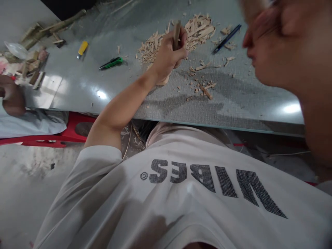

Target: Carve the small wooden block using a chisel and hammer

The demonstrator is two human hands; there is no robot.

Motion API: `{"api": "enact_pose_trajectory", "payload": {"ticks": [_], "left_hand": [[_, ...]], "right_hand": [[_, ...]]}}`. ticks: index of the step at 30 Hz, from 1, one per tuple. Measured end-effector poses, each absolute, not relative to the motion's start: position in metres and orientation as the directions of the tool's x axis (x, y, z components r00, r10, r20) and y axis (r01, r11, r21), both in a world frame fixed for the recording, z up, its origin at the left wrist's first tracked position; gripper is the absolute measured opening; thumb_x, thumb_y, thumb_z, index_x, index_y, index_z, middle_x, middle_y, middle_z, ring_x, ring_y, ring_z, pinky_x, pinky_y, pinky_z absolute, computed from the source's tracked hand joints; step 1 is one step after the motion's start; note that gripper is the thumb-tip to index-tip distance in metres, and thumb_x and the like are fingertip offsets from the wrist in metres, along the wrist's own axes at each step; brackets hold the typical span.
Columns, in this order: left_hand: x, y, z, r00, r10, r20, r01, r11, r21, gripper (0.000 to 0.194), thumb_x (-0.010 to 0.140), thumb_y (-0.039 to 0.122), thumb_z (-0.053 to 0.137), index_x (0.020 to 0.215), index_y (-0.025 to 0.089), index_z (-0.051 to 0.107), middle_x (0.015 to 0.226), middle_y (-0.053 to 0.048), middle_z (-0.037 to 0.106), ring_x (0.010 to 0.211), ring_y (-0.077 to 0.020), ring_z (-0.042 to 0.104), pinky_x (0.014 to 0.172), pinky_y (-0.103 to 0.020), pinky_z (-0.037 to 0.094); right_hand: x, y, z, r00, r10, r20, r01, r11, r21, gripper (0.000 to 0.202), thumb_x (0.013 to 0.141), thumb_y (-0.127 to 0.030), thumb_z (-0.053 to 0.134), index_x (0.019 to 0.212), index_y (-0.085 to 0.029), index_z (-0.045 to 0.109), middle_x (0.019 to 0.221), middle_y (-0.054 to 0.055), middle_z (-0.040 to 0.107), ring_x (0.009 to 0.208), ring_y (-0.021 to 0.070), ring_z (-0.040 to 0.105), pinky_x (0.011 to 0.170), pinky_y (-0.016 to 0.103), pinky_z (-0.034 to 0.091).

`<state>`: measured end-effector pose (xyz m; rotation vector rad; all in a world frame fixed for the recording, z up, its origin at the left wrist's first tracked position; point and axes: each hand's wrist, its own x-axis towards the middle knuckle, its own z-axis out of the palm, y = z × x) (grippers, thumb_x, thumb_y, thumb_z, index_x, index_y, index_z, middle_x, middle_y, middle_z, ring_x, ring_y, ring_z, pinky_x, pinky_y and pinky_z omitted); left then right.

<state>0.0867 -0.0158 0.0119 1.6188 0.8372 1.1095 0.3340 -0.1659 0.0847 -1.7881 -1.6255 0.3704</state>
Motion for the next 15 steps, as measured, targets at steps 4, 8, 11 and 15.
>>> {"api": "enact_pose_trajectory", "payload": {"ticks": [4, 8, 11, 15], "left_hand": [[0.081, -0.016, 0.011, 0.414, 0.854, 0.315, 0.052, -0.367, 0.929, 0.050, 0.075, 0.062, 0.083, 0.092, 0.037, 0.043, 0.082, 0.001, 0.038, 0.074, -0.0202, 0.025, 0.069, -0.044, 0.028], [0.082, -0.014, 0.007, 0.342, 0.895, 0.286, 0.007, -0.306, 0.952, 0.048, 0.063, 0.057, 0.090, 0.090, 0.042, 0.054, 0.073, 0.000, 0.035, 0.075, -0.0250, 0.031, 0.073, -0.049, 0.027], [0.085, -0.012, 0.004, 0.337, 0.904, 0.262, -0.041, -0.264, 0.964, 0.045, 0.056, 0.046, 0.089, 0.089, 0.043, 0.058, 0.071, 0.002, 0.033, 0.072, -0.0221, 0.022, 0.073, -0.049, 0.021], [0.084, -0.011, 0.004, 0.363, 0.884, 0.294, -0.114, -0.271, 0.956, 0.046, 0.059, 0.045, 0.089, 0.092, 0.043, 0.057, 0.071, 0.004, 0.024, 0.071, -0.0208, 0.016, 0.071, -0.046, 0.016]], "right_hand": [[0.332, -0.170, 0.089, 0.218, 0.941, 0.258, 0.724, 0.022, -0.689, 0.047, 0.138, -0.048, 0.064, 0.112, -0.014, 0.084, 0.083, 0.002, 0.058, 0.069, 0.0052, 0.047, 0.070, 0.033, 0.028], [0.341, -0.161, 0.083, 0.226, 0.926, 0.304, 0.611, 0.108, -0.784, 0.052, 0.139, -0.053, 0.061, 0.103, -0.018, 0.074, 0.082, 0.003, 0.058, 0.066, 0.0075, 0.051, 0.065, 0.033, 0.028], [0.349, -0.154, 0.077, 0.063, 0.977, 0.206, 0.757, 0.087, -0.647, 0.044, 0.129, -0.050, 0.079, 0.095, -0.021, 0.078, 0.074, 0.004, 0.060, 0.062, 0.0105, 0.048, 0.062, 0.036, 0.026], [0.350, -0.150, 0.070, 0.116, 0.889, 0.443, 0.611, 0.287, -0.737, 0.050, 0.134, -0.057, 0.063, 0.099, -0.023, 0.074, 0.075, 0.006, 0.055, 0.070, 0.0138, 0.052, 0.068, 0.038, 0.031]]}}
